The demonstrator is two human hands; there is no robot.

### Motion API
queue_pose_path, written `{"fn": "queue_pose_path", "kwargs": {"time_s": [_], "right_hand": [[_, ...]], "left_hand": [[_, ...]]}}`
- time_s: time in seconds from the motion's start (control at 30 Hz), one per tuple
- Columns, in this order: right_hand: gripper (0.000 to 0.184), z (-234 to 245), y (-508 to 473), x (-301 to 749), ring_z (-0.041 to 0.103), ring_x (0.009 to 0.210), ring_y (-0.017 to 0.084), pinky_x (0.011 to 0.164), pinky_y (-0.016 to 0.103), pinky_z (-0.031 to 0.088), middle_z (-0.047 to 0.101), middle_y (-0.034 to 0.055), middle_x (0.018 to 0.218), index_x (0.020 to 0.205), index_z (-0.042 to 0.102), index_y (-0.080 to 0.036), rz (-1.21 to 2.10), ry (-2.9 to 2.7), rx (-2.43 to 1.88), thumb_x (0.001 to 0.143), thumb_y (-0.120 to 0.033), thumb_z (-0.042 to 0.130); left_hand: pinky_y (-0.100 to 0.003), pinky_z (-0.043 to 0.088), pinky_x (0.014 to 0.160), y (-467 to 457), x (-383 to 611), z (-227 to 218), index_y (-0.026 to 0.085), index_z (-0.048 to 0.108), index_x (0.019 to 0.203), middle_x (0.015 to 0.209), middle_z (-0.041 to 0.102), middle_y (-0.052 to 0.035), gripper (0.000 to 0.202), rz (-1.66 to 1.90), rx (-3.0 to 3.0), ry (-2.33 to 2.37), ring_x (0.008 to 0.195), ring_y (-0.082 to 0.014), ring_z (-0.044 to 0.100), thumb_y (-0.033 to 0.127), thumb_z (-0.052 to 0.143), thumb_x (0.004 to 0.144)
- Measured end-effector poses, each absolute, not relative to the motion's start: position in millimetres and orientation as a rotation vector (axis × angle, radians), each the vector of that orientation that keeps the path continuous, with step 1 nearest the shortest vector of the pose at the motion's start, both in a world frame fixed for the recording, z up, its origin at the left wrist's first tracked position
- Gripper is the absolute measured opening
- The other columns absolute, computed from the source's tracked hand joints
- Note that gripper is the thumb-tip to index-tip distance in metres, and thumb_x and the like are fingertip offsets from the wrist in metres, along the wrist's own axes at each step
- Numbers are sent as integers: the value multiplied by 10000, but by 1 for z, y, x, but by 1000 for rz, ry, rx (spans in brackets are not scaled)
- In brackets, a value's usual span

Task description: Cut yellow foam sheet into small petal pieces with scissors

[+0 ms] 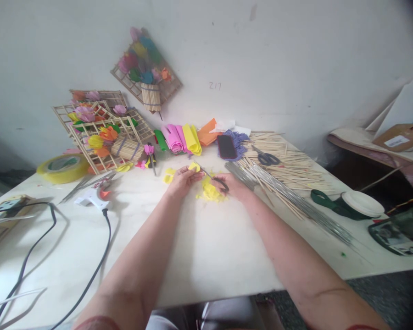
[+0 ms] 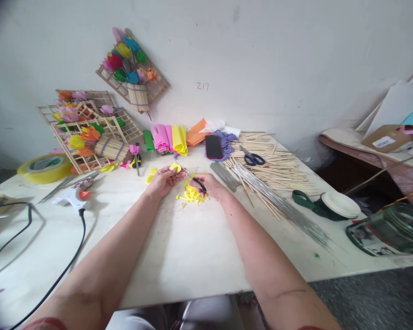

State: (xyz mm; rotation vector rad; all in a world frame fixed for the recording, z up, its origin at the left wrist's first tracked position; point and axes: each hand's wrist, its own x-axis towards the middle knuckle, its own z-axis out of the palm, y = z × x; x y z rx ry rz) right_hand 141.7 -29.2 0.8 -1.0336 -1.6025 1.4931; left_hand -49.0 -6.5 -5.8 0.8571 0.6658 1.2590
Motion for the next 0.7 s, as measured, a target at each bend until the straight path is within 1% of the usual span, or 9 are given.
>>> {"fn": "queue_pose_path", "kwargs": {"time_s": [0.2,0.4,0.7], "right_hand": [[303,3,-31,141,376,325,40,329,177,255,490,-71,440,647,512,-161,1509,-1594,-1054,659,-419,670],[326,8,-35,140,379,328,37,332,174,251,487,-73,439,650,502,-162,1521,-1582,-1072,646,-435,679],[318,5,-32,139,360,327,39,327,181,240,474,-71,434,654,510,-159,1500,-1582,-1049,654,-430,676]], "left_hand": [[-274,535,680,-5,-51,-10,108,592,746,714,700,-91,141,1227,904,638,714,-202,690,187,689,682],[-263,534,675,-2,-51,-16,108,592,760,740,704,-93,166,1200,941,626,724,-197,690,194,704,673],[-279,526,690,-2,-51,-15,105,607,779,761,704,-103,176,1193,950,653,744,-203,688,208,709,678]]}}
